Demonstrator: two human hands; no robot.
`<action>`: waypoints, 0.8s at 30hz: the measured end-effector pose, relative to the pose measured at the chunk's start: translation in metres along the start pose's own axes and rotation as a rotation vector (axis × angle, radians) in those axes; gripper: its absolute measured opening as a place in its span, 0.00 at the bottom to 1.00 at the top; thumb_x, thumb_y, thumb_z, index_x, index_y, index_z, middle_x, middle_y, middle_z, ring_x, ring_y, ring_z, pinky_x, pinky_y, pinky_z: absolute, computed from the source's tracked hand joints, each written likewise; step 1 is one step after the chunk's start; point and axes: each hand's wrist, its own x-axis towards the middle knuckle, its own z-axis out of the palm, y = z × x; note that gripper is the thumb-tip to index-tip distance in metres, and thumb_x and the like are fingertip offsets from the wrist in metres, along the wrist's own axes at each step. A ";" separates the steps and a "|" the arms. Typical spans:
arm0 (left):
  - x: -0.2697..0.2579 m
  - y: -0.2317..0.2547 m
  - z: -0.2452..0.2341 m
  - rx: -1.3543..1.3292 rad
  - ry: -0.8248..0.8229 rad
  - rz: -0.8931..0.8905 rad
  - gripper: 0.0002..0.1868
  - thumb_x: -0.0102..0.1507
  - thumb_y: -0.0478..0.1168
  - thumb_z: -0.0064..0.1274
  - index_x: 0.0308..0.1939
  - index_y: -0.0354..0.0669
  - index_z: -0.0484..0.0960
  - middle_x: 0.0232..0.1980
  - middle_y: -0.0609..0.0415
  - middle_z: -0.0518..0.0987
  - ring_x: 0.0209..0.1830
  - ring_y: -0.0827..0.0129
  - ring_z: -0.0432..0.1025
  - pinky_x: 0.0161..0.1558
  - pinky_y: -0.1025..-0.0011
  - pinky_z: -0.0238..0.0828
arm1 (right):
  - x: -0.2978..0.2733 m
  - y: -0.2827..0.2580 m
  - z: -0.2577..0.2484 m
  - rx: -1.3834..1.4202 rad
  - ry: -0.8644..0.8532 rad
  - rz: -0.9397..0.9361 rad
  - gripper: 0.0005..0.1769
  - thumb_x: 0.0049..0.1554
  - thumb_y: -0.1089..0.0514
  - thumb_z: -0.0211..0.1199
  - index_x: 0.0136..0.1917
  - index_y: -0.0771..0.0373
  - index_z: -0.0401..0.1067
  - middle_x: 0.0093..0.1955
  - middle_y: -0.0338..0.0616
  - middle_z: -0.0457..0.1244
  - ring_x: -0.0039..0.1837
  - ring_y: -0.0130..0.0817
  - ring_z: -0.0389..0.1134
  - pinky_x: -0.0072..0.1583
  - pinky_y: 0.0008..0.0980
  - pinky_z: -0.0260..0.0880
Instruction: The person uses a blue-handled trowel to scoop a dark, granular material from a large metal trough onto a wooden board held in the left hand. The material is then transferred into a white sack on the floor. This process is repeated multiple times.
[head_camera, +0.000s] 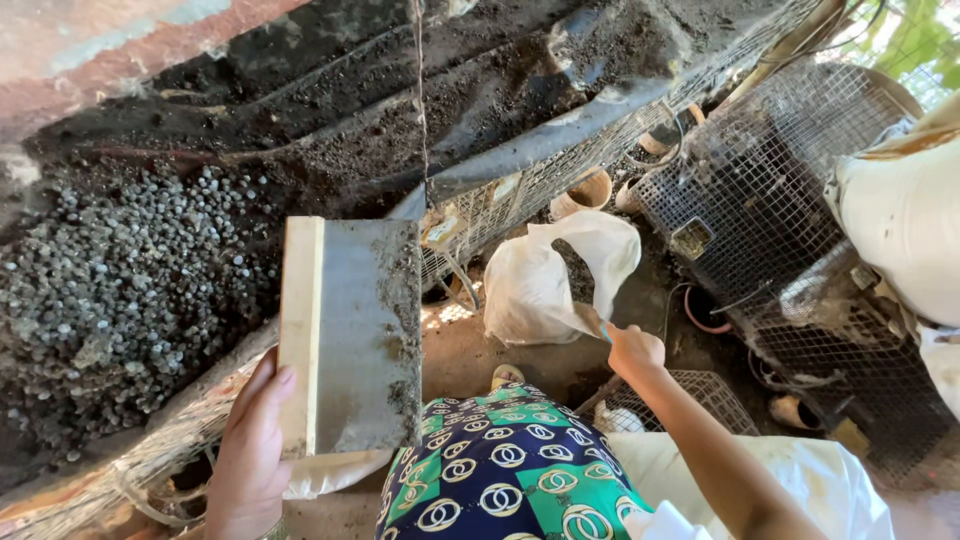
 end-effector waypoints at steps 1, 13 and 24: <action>-0.002 -0.001 0.004 -0.046 0.042 -0.091 0.36 0.56 0.16 0.44 0.69 0.35 0.66 0.79 0.40 0.57 0.79 0.58 0.53 0.82 0.65 0.36 | -0.004 0.001 0.002 0.030 -0.006 0.011 0.38 0.68 0.59 0.46 0.85 0.32 0.41 0.75 0.50 0.57 0.51 0.46 0.74 0.45 0.40 0.72; 0.073 0.135 -0.006 -0.757 0.377 -1.129 0.27 0.64 0.37 0.40 0.69 0.43 0.71 0.68 0.52 0.75 0.69 0.70 0.66 0.66 0.64 0.65 | -0.032 -0.075 -0.030 0.074 0.218 -0.227 0.35 0.65 0.61 0.53 0.81 0.39 0.51 0.62 0.50 0.65 0.50 0.42 0.72 0.45 0.39 0.76; 0.060 0.140 -0.020 -0.776 0.484 -1.174 0.28 0.65 0.38 0.39 0.71 0.46 0.71 0.66 0.52 0.76 0.65 0.64 0.69 0.60 0.56 0.68 | -0.098 -0.033 -0.081 0.292 0.136 -0.101 0.32 0.68 0.50 0.41 0.82 0.21 0.48 0.65 0.47 0.64 0.44 0.35 0.72 0.41 0.32 0.69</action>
